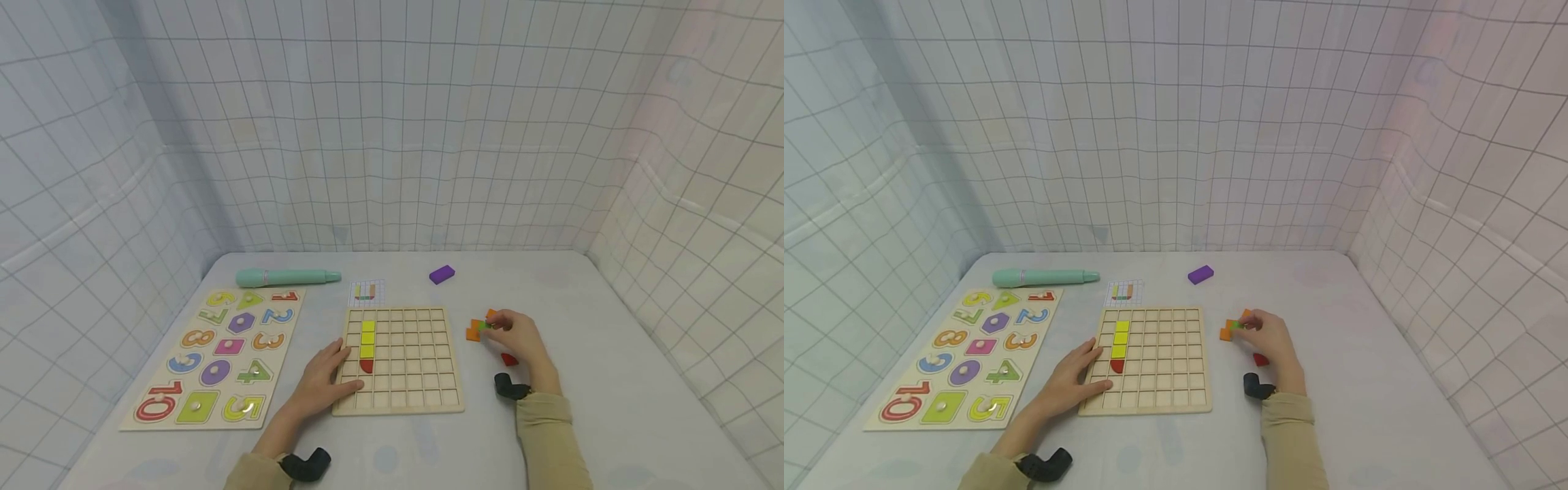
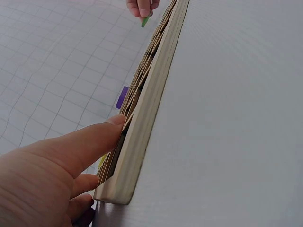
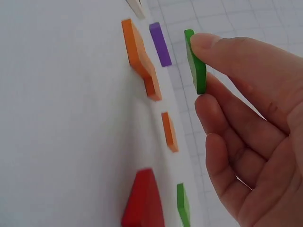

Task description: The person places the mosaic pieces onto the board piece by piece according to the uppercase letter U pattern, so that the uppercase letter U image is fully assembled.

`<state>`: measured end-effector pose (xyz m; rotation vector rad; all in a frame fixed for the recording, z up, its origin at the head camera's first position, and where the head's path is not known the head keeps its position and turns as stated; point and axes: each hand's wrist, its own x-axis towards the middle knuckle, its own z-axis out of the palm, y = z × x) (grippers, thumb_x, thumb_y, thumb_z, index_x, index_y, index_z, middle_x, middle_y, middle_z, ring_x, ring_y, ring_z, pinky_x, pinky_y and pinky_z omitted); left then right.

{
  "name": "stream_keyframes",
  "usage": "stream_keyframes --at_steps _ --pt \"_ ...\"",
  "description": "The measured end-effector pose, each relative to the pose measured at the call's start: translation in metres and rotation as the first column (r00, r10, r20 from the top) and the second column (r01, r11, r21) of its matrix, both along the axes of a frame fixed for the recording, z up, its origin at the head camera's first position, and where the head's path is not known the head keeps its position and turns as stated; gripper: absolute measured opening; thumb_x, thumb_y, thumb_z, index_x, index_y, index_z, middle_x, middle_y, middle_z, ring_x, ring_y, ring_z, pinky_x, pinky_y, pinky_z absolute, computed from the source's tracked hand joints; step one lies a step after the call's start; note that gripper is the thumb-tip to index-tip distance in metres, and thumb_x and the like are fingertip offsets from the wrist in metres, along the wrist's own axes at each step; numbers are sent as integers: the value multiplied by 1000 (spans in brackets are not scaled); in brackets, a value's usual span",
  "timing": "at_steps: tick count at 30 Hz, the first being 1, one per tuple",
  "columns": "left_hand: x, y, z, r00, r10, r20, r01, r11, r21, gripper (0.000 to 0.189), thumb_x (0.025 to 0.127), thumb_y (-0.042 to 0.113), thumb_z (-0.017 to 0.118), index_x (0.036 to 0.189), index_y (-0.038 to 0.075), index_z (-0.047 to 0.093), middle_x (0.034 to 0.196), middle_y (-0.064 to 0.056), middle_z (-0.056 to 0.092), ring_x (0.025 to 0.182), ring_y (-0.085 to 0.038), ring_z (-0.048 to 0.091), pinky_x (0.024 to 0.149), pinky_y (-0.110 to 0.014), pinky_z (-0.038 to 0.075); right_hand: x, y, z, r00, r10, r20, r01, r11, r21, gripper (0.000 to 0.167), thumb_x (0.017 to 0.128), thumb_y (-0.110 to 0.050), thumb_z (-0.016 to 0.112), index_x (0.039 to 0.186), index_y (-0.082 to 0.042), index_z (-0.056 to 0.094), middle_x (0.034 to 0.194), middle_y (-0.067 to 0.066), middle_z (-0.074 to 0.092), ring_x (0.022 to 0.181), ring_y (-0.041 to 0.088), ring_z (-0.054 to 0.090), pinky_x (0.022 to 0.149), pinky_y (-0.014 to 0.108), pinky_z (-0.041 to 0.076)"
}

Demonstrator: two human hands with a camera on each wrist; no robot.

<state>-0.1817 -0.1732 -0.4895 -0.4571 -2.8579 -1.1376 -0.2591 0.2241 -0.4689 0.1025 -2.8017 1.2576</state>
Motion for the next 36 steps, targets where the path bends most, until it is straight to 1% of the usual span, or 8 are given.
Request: stream_keyframes --at_steps 4,8,14,20,23,28,32,36 --pt "0 0 2 1000 -5 5 5 1000 -2 78 80 43 69 138 -4 43 148 -23 30 137 -41 22 109 -57 17 1 -18 12 998 58 -17 -59 998 -30 18 80 -23 75 92 -11 69 94 4 66 91 23 56 81 35 44" --pt "-1 -2 2 1000 -6 9 6 1000 -10 78 81 42 69 138 -4 43 148 -23 29 137 -41 22 110 -56 17 4 -41 25 993 99 -57 -101 995 -24 19 79 -24 76 91 -11 69 92 3 67 89 22 58 80 36 46" --pt "-3 -2 1 1000 -4 16 4 1000 -17 79 81 44 68 138 -3 42 149 -22 28 138 -40 21 110 -56 16 9 -80 33 975 201 -95 -202 979 -6 18 77 -25 77 88 -14 68 87 -5 66 89 17 60 82 35 48" --pt "-3 -2 -1 1000 -6 4 6 1000 -16 78 81 44 68 138 -4 43 148 -22 29 137 -40 22 110 -56 18 19 -115 32 951 304 -58 -302 952 53 15 77 -27 78 85 -20 67 84 -11 64 83 12 60 75 31 49" --pt "-2 -1 0 1000 -1 5 1 1000 -9 78 80 44 69 138 -3 43 148 -22 29 137 -39 22 110 -56 18 24 -128 33 934 352 -62 -347 934 80 15 77 -27 78 85 -20 67 83 -11 64 80 10 60 71 30 49" --pt "-1 -1 1 1000 11 20 -11 1000 -7 78 80 44 69 138 -2 44 149 -20 29 137 -39 22 110 -56 19 32 -148 36 911 407 -64 -398 910 113 15 78 -27 77 86 -18 68 84 -9 65 81 11 61 72 28 50" --pt "0 -1 3 999 13 44 -13 1000 2 79 80 45 69 138 -1 43 150 -19 28 138 -38 21 110 -56 17 36 -161 34 903 427 -43 -415 895 166 15 78 -28 76 86 -20 67 87 -9 66 85 14 62 74 27 49" --pt "0 -1 3 998 12 55 -12 1000 3 79 80 45 69 139 -1 43 150 -19 27 138 -38 20 110 -56 17 38 -170 31 904 427 -13 -416 888 195 15 78 -29 77 85 -22 66 88 -11 66 85 12 62 75 28 49"
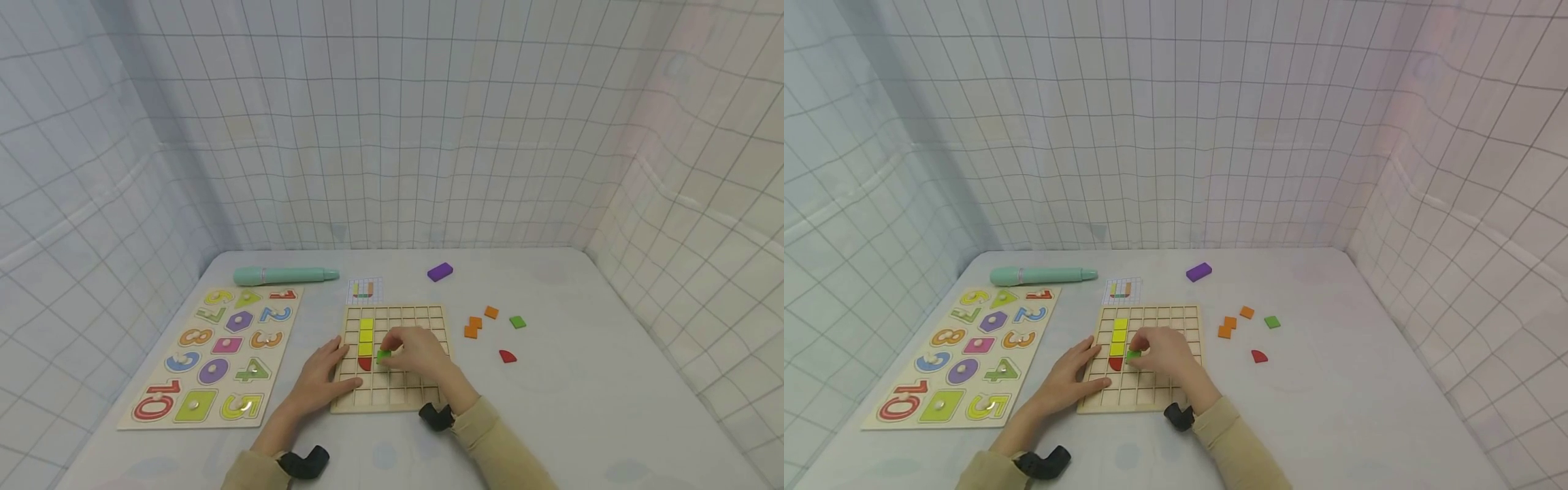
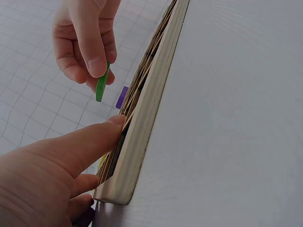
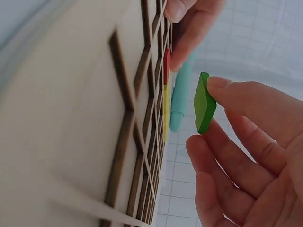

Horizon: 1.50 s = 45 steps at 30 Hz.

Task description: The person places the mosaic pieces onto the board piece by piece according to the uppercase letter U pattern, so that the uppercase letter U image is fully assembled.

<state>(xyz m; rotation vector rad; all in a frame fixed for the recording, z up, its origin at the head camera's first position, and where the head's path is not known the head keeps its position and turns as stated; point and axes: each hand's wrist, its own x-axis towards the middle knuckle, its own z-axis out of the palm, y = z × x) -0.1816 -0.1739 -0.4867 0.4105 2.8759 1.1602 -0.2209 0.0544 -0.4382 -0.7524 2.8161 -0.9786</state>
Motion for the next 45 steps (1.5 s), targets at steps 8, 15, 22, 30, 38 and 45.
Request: stream_keyframes --at_steps 8,15,22,30,38,45 --pt "0 0 0 1000 -3 -9 3 1000 3 79 80 43 70 139 -1 42 150 -19 27 139 -38 20 110 -56 17 3 -5 -6 1000 17 20 -18 999 26 15 77 -28 77 86 -22 67 87 -12 64 86 9 60 77 28 49" --pt "-1 1 1 1000 -9 -18 9 1000 -3 79 80 43 70 139 -2 42 150 -19 27 138 -38 20 110 -56 17 0 -4 -12 999 27 21 -27 999 21 15 78 -28 77 88 -22 67 86 -13 64 84 7 59 77 26 49" --pt "-1 1 2 1000 -7 -18 7 1000 -1 79 80 44 70 139 -2 42 150 -19 27 138 -39 21 110 -56 18 -2 -5 -16 999 31 11 -31 999 30 17 79 -30 76 92 -23 67 86 -14 62 83 5 56 76 25 48" --pt "-1 1 0 1000 -3 -14 3 1000 1 79 80 43 70 139 -2 42 150 -19 27 138 -38 20 110 -56 17 -2 -4 -16 999 39 8 -40 999 29 19 79 -30 76 93 -21 67 87 -12 63 83 6 57 75 25 48" --pt "0 1 0 1000 1 -10 -1 1000 5 78 80 43 70 139 -2 43 150 -19 27 138 -38 21 110 -57 17 -1 -1 -11 999 20 48 -21 1000 16 23 78 -33 77 95 -21 67 90 -11 64 83 6 58 75 26 48" --pt "-1 1 -1 1000 1 -3 -1 1000 3 79 80 44 70 139 -2 42 151 -19 27 138 -38 20 110 -56 17 -6 10 -6 999 -15 35 15 1000 -10 25 79 -34 75 97 -19 68 92 -6 65 87 12 58 75 30 49"
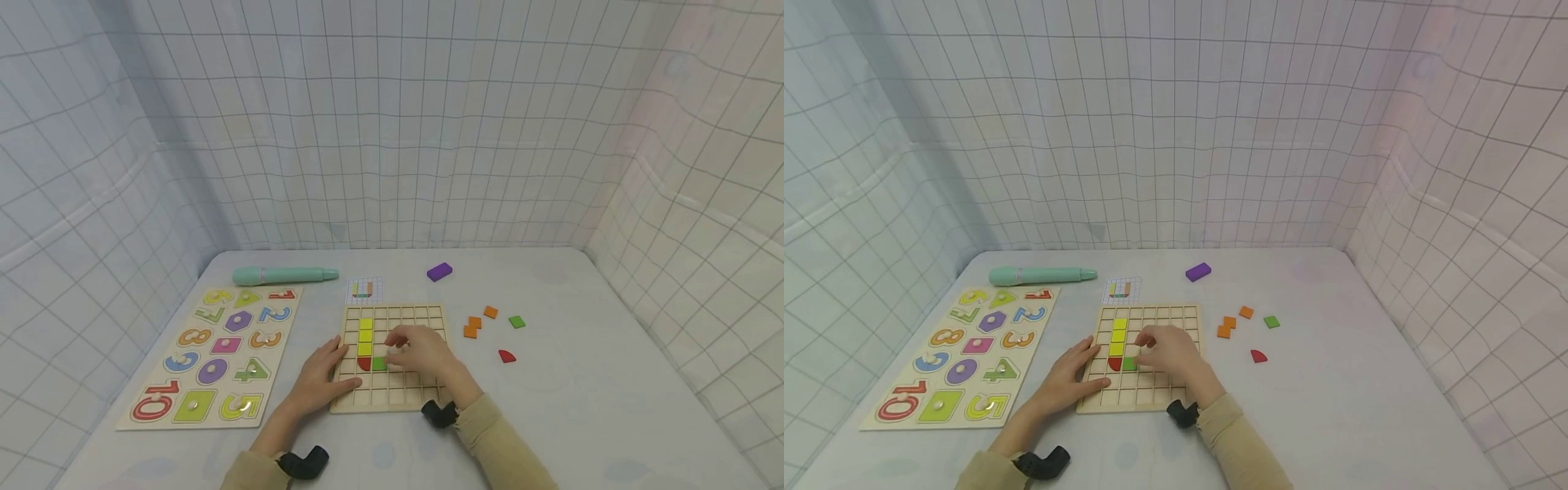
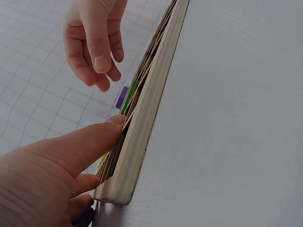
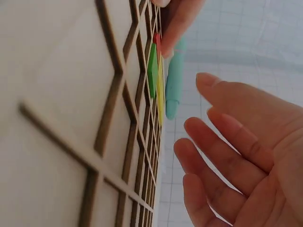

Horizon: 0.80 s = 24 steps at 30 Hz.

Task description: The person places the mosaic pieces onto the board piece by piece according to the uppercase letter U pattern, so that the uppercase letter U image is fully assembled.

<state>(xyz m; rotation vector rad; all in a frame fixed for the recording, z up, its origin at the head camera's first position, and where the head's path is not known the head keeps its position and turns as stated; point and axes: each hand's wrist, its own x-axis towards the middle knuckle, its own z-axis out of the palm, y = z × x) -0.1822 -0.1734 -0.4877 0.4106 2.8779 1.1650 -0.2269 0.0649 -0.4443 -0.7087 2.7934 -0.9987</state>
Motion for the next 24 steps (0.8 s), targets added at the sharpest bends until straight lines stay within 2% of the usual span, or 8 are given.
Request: stream_keyframes --at_steps 6,13,20,24 --pt "-1 0 -1 1000 -7 3 7 1000 -2 80 80 43 69 139 -3 41 151 -19 26 139 -38 19 111 -55 15 -6 20 10 999 -37 11 38 996 -77 26 81 -29 74 101 -13 68 98 0 66 94 19 59 82 37 49" --pt "-1 -1 -2 1000 -11 -14 11 1000 -7 80 79 43 70 139 -3 41 150 -20 27 138 -38 20 110 -55 17 -15 53 20 996 -83 23 85 978 -192 31 82 -26 74 105 -7 67 102 3 66 97 17 58 87 36 48" --pt "-1 -1 -2 1000 -11 -20 11 1000 -6 80 80 43 69 139 -3 42 150 -20 27 138 -38 20 110 -55 17 -20 90 29 984 -176 12 173 952 -253 29 82 -27 73 105 -11 67 104 3 66 98 20 59 84 37 49" --pt "0 0 -2 999 -11 -32 11 1000 5 79 79 42 70 138 -4 42 149 -21 28 138 -39 21 110 -56 17 -21 109 30 974 -228 12 222 937 -268 32 83 -30 73 107 -10 66 106 3 66 101 21 59 89 39 48"
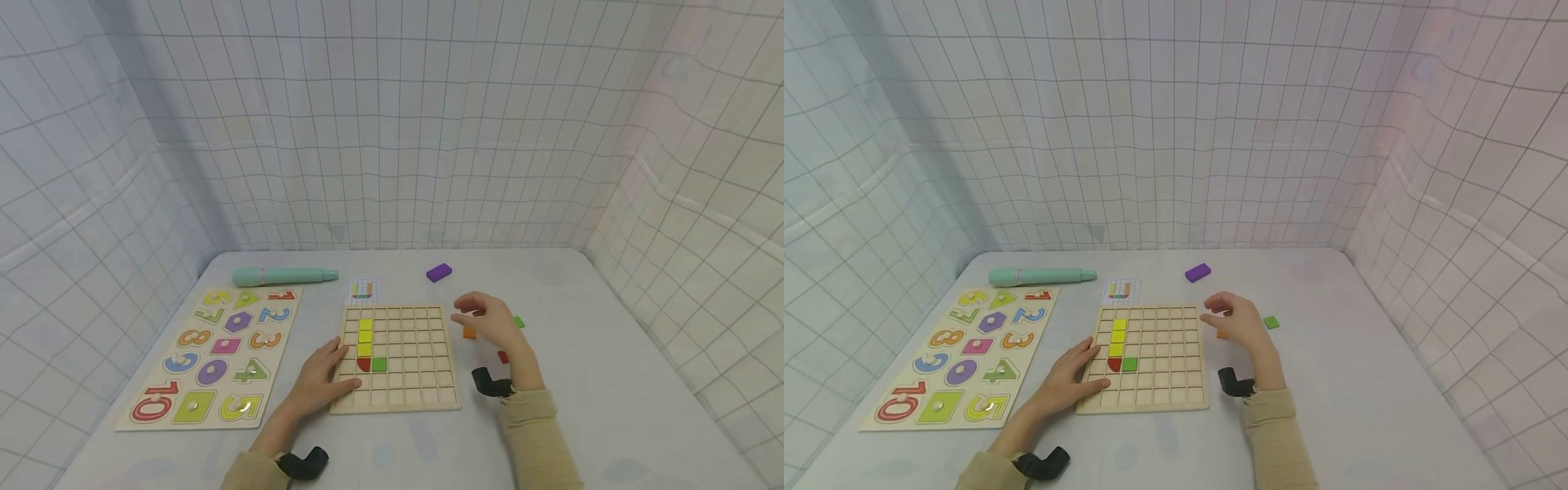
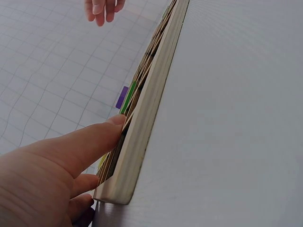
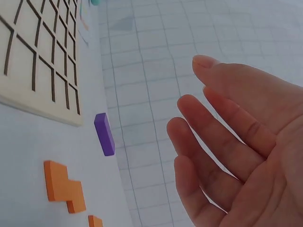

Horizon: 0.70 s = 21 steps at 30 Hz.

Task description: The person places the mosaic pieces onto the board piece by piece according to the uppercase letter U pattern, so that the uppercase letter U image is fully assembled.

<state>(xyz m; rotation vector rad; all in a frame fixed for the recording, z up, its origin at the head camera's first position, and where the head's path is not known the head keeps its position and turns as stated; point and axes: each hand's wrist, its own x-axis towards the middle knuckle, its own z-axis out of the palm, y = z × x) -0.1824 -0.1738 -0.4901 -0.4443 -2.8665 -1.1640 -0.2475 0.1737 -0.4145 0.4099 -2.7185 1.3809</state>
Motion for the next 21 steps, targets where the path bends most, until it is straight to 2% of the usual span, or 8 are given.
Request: stream_keyframes --at_steps 6,15,21 --pt "-1 1 -1 1000 -1 -20 1 1000 -5 79 80 41 70 137 -5 42 149 -22 28 137 -41 22 109 -57 17 0 23 -3 998 -70 2 70 997 -36 36 83 -34 72 109 -10 65 109 7 65 102 24 58 89 41 48" --pt "0 1 -1 999 2 -32 -2 1000 3 78 79 41 70 137 -5 43 148 -22 30 136 -41 23 109 -57 19 -5 43 -14 990 -136 -21 135 989 -68 37 84 -33 71 110 -8 64 108 11 65 99 27 60 86 43 50" --pt "0 1 -1 1000 -2 -26 2 1000 8 79 79 41 71 137 -5 43 148 -22 30 136 -41 23 109 -57 19 -6 49 -22 984 -178 -24 176 983 -54 36 86 -32 69 110 -6 63 107 12 65 96 30 59 79 51 51"
